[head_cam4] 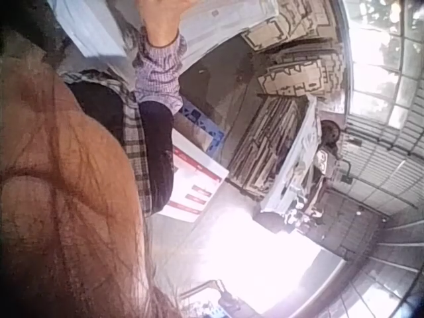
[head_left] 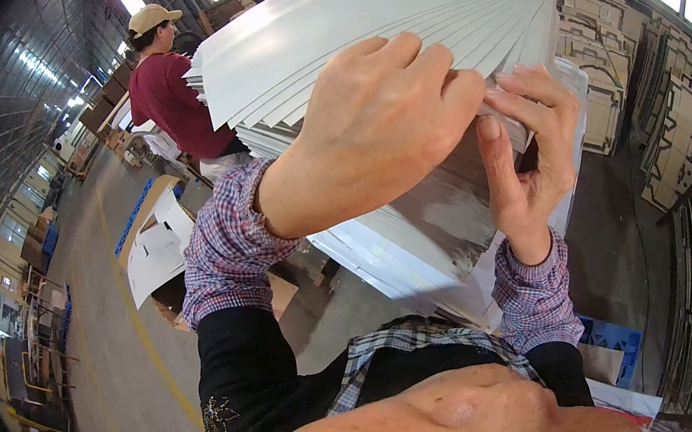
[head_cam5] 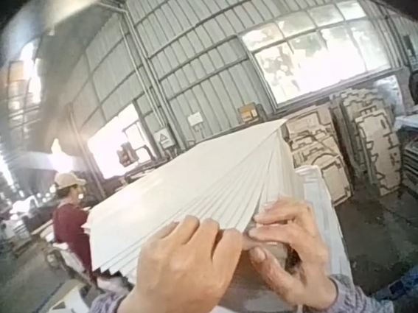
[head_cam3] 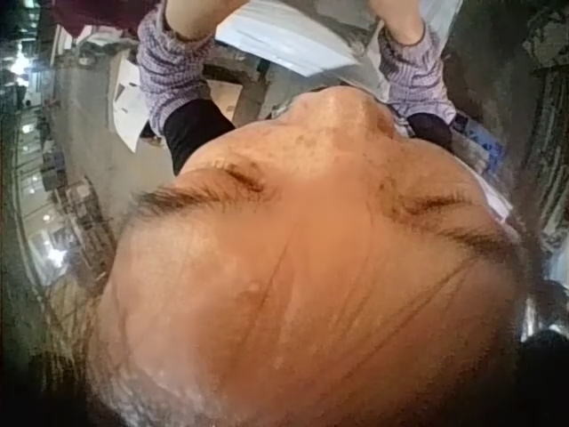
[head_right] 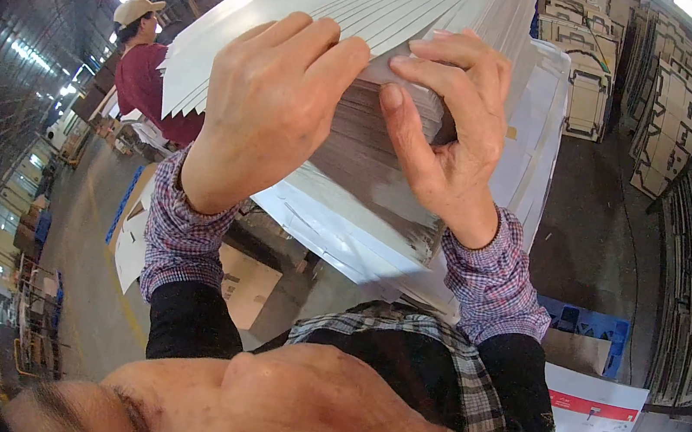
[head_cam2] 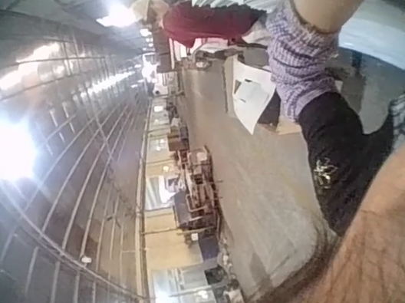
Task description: Counting individual white large paper sheets from a big stack in a paper processing mill facility.
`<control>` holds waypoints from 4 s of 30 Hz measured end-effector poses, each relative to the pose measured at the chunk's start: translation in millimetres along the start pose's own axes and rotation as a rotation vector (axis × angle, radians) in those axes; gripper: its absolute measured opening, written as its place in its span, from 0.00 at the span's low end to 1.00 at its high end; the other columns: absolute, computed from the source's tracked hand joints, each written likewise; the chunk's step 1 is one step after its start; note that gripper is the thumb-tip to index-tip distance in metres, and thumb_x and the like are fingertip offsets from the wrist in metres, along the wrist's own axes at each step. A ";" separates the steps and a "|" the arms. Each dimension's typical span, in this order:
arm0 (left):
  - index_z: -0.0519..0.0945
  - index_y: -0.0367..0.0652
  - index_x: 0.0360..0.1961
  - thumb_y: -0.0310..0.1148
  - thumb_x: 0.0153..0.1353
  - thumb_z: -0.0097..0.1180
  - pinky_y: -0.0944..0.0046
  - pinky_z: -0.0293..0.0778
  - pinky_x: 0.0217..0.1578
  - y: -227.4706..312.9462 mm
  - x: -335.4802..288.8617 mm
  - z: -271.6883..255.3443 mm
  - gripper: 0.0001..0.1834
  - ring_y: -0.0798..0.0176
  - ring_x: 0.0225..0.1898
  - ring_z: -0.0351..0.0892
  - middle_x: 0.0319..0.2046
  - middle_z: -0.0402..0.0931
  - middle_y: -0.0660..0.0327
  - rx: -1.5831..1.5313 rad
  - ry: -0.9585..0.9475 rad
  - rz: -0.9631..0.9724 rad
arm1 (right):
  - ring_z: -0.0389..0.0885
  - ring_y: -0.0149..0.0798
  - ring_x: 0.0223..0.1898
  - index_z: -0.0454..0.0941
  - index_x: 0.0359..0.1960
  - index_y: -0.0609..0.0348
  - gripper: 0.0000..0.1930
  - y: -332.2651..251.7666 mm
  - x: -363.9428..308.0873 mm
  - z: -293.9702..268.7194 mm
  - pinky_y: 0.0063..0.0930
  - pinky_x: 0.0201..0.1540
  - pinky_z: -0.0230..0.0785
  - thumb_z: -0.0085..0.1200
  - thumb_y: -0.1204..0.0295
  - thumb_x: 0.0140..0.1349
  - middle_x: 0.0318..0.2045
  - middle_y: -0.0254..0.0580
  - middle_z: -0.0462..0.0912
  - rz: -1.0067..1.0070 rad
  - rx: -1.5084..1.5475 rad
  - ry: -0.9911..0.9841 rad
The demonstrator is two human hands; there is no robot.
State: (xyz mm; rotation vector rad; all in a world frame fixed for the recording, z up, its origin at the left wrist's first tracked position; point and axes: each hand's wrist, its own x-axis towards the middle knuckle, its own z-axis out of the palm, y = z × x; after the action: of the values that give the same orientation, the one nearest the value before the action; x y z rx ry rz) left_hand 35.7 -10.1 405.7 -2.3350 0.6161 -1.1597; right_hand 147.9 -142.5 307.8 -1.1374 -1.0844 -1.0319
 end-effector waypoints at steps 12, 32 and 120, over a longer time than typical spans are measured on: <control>0.85 0.33 0.43 0.24 0.67 0.55 0.59 0.74 0.38 60.3 -46.2 -6.7 0.09 0.51 0.39 0.78 0.43 0.78 0.48 -1.460 0.193 0.053 | 0.77 0.41 0.51 0.79 0.44 0.73 0.18 48.6 -47.1 -23.7 0.36 0.59 0.68 0.38 0.69 0.77 0.47 0.49 0.80 0.392 0.267 0.399; 0.79 0.30 0.51 0.33 0.74 0.47 0.52 0.72 0.46 115.9 -10.6 41.8 0.16 0.44 0.43 0.76 0.43 0.77 0.44 -2.252 0.288 0.394 | 0.71 0.55 0.47 0.79 0.43 0.62 0.13 152.9 -312.9 -129.6 0.47 0.52 0.63 0.48 0.65 0.73 0.41 0.54 0.75 0.558 -0.772 -0.452; 0.74 0.40 0.20 0.30 0.55 0.61 0.51 0.71 0.23 229.4 -270.5 187.1 0.11 0.47 0.23 0.75 0.21 0.71 0.53 -0.590 -0.088 -1.080 | 0.71 0.58 0.56 0.74 0.55 0.60 0.20 134.0 -312.3 -120.3 0.49 0.62 0.61 0.57 0.69 0.63 0.52 0.54 0.74 0.497 -0.925 -0.594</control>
State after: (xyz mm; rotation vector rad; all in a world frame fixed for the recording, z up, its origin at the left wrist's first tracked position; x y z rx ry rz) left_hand -1.5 0.1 6.5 -3.3435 -0.5269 -1.3683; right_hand 238.9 -223.0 -31.5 -2.4318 -0.6582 -0.8002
